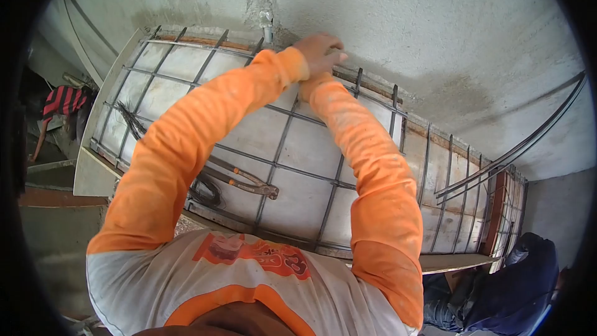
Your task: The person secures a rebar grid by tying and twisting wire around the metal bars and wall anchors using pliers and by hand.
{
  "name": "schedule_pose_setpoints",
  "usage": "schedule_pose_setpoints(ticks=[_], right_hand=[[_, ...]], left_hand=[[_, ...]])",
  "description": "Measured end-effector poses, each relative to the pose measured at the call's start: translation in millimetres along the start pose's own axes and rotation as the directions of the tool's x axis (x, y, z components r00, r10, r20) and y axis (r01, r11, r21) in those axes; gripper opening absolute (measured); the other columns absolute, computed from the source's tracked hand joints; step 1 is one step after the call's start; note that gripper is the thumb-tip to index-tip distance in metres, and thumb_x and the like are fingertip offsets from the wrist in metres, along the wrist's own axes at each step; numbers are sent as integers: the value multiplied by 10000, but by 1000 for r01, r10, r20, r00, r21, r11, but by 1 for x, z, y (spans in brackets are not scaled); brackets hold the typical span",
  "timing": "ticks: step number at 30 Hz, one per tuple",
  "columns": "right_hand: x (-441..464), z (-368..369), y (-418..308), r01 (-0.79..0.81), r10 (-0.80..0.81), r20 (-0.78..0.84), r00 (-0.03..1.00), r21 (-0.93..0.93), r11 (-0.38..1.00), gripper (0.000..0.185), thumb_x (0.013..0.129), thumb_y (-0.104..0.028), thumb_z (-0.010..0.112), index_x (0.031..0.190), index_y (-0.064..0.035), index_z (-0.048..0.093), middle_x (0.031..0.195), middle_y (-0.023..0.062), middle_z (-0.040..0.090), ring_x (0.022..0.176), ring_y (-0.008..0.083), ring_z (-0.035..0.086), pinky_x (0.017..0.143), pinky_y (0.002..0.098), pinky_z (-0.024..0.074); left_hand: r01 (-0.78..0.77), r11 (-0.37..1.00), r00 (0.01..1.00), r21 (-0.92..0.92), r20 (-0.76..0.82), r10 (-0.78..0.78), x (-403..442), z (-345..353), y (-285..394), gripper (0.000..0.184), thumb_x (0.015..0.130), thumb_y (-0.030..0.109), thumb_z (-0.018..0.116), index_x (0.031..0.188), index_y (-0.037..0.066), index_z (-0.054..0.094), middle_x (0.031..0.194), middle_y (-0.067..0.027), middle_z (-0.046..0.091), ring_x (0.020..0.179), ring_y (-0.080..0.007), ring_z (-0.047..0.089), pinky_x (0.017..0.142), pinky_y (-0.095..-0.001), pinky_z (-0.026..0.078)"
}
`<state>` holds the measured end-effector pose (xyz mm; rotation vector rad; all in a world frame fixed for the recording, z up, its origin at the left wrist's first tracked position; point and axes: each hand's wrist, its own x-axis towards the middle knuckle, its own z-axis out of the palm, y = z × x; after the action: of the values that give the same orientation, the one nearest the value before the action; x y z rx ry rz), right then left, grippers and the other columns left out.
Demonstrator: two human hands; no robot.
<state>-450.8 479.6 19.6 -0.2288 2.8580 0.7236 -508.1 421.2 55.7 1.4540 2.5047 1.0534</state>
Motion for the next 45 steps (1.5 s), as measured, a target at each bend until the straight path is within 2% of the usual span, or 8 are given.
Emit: schedule_pose_setpoints(ticks=[12, 14, 17, 25, 35, 42, 44, 45], right_hand=[[81, 35, 44, -427, 146, 419, 896, 723, 543, 334, 899, -290, 479, 846, -15, 661, 660, 93, 629, 620, 219, 595, 657, 356, 475], [45, 14, 49, -514, 82, 509, 857, 856, 59, 344, 892, -296, 499, 885, 13, 651, 664, 109, 631, 634, 224, 602, 673, 344, 476], [32, 44, 75, 5, 102, -141, 985, 610, 792, 316, 881, -273, 530, 932, 20, 637, 684, 103, 633, 629, 218, 595, 661, 338, 479], [-170, -121, -21, 398, -434, -246, 867, 866, 304, 336, 858, -329, 610, 996, -23, 598, 686, 69, 584, 599, 132, 556, 574, 242, 464], [-152, 0, -174, 492, -156, -588, 794, 468, 734, 609, 759, -275, 675, 1242, -17, 408, 991, 161, 542, 908, 332, 552, 756, 411, 463], [-155, -81, -83, 266, 198, -273, 941, 962, 63, 222, 877, -188, 535, 950, 22, 542, 732, 158, 606, 583, 309, 584, 552, 374, 487], [-161, -118, -60, 348, 224, -325, 919, 935, -68, 260, 876, -236, 555, 898, 23, 551, 661, 115, 605, 549, 239, 577, 537, 352, 475], [-160, -128, -52, 396, 181, -390, 903, 918, 4, 286, 870, -265, 572, 876, 20, 555, 660, 98, 606, 564, 193, 577, 542, 336, 469]], left_hand=[[271, 922, 950, -276, -80, -303, -258, -43, 27, 232, 833, 191, 604, 968, 2, 606, 865, -142, 632, 762, -249, 608, 694, -332, 479], [229, 959, 963, -164, -103, -248, -288, -44, 33, 242, 816, 200, 619, 981, 25, 597, 897, -136, 622, 816, -270, 600, 741, -354, 464], [251, 966, 968, 70, -47, -248, -325, -41, 33, 315, 770, 216, 650, 1039, 73, 569, 1074, -118, 572, 1026, -294, 531, 884, -400, 395], [211, 876, 977, 435, -103, -184, -343, -14, 22, 489, 682, 268, 712, 1116, 112, 550, 1170, -71, 522, 1132, -248, 460, 953, -444, 322], [138, 900, 927, 414, 267, -265, -297, -53, 25, 617, 617, 402, 759, 1115, 90, 570, 1033, -83, 611, 981, -243, 559, 841, -385, 363], [44, 842, 691, 538, -625, 363, -263, -96, 82, 573, 731, 335, 723, 1168, 36, 505, 1035, -102, 601, 976, -239, 565, 875, -393, 403], [-35, 723, 773, -690, -477, -419, -237, -94, 101, 490, 792, 316, 696, 1105, -17, 520, 983, -118, 623, 906, -171, 584, 790, -312, 451], [-25, 716, 776, -697, -465, -425, -224, -96, 105, 490, 792, 316, 696, 1105, -17, 520, 983, -118, 623, 906, -171, 584, 790, -312, 451]])
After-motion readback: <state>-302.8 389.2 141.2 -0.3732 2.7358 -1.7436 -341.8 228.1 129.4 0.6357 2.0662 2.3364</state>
